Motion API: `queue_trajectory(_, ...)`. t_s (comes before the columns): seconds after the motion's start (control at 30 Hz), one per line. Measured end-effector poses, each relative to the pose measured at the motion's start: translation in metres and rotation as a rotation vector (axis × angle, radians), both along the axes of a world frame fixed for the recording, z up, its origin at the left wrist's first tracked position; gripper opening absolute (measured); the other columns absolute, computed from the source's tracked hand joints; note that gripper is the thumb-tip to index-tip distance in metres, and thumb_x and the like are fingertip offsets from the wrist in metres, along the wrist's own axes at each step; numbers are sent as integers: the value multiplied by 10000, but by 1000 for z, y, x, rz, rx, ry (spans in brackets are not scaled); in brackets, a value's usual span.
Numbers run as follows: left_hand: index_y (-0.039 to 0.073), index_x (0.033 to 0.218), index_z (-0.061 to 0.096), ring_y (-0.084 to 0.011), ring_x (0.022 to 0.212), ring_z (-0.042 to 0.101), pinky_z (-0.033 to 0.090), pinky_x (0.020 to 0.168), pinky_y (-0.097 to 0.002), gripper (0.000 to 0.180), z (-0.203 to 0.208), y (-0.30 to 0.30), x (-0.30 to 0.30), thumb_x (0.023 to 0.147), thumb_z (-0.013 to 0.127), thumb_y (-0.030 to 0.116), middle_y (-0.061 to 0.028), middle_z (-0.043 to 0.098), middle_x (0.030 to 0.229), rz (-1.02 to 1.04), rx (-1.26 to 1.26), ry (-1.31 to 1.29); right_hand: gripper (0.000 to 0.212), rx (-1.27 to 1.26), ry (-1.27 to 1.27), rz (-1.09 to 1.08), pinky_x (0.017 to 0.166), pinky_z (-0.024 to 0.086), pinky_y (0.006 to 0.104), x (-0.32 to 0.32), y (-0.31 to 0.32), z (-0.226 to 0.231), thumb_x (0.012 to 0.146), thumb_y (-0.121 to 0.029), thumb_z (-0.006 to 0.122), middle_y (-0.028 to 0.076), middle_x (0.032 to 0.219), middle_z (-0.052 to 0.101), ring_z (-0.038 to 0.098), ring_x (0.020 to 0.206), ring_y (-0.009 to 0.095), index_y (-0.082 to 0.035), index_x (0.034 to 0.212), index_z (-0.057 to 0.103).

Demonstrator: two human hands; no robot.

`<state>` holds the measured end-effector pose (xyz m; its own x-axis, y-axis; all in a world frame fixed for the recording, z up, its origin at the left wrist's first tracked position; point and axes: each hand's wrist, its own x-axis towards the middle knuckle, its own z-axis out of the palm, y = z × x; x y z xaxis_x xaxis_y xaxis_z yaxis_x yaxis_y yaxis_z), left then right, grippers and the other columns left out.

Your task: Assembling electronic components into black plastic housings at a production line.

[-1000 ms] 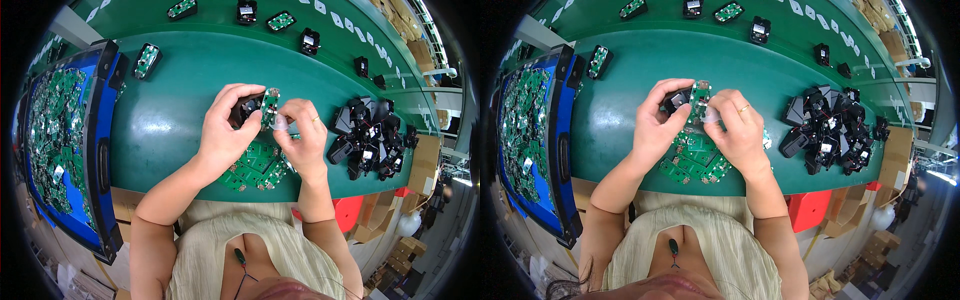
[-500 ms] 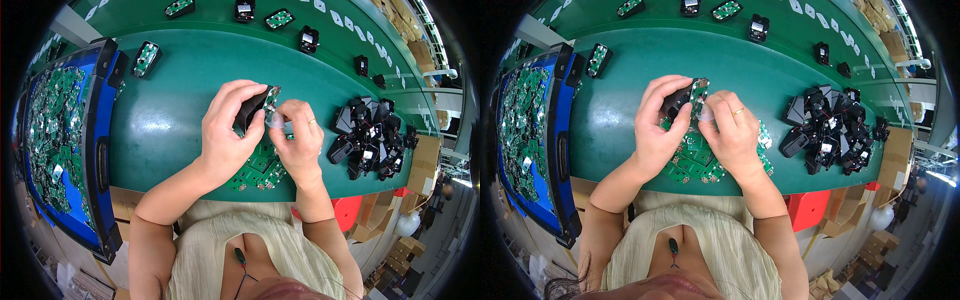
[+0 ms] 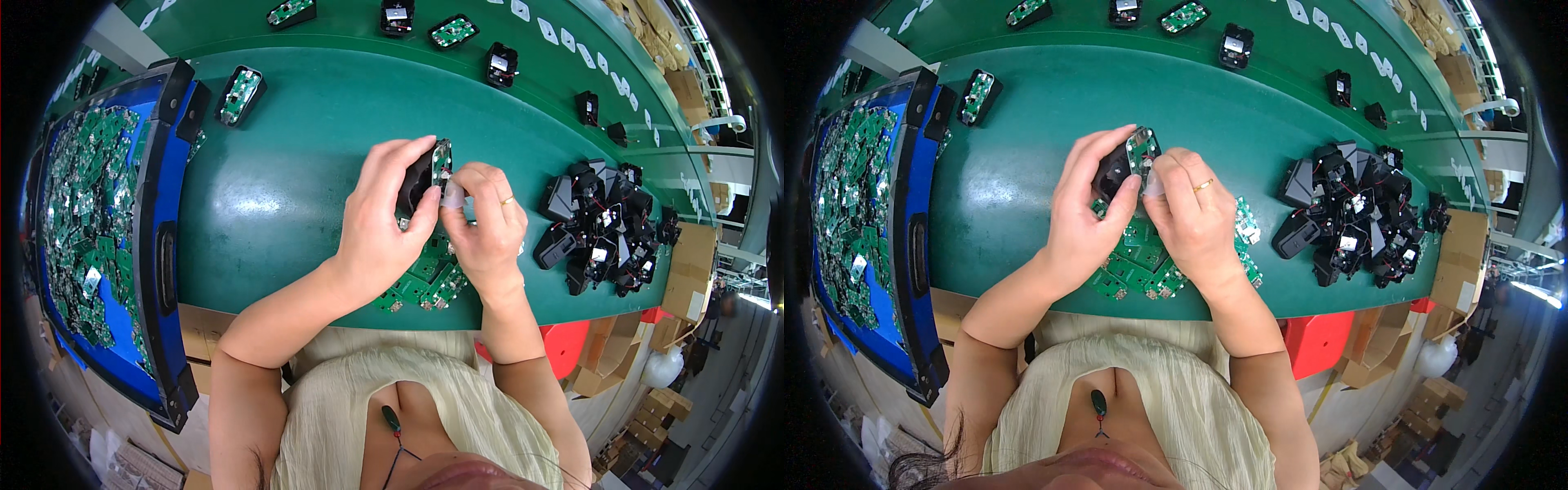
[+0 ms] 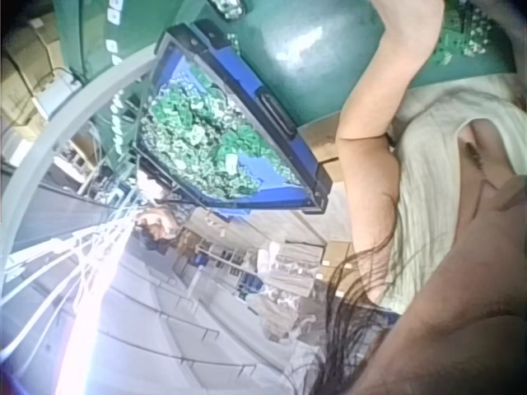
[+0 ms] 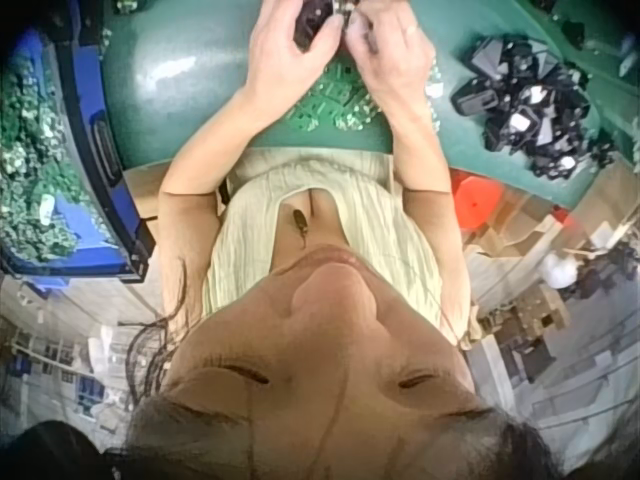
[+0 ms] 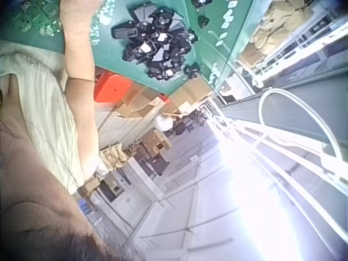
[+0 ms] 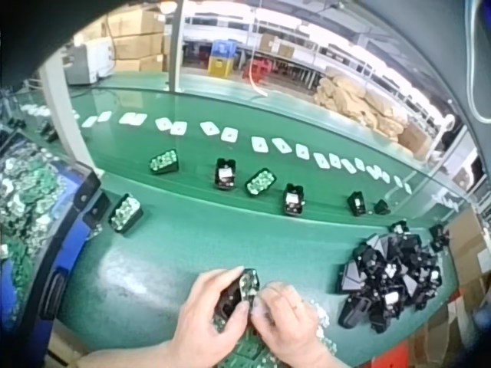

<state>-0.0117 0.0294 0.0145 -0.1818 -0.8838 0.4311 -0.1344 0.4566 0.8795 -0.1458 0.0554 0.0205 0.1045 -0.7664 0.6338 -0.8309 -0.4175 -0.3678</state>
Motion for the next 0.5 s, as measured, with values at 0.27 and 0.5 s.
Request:
queue_trajectory(0.27,4,1148,496,-307,886,577,491,719,-354,423,-1,0,-1,736,583,-39,-162,517,1067,-2,-186,-88,291,13,43,7,580,496,330,-1,1,-1,634,36,625,124,880,568,592,705,267,-8,904,527)
queue_trajectory(0.5,3,1145,499,-289,890,570,481,742,-341,413,-3,-1,-2,742,582,-36,-159,517,1058,-64,-128,-35,280,20,48,90,582,495,324,-11,-1,2,650,19,644,123,882,568,592,742,262,-9,905,531)
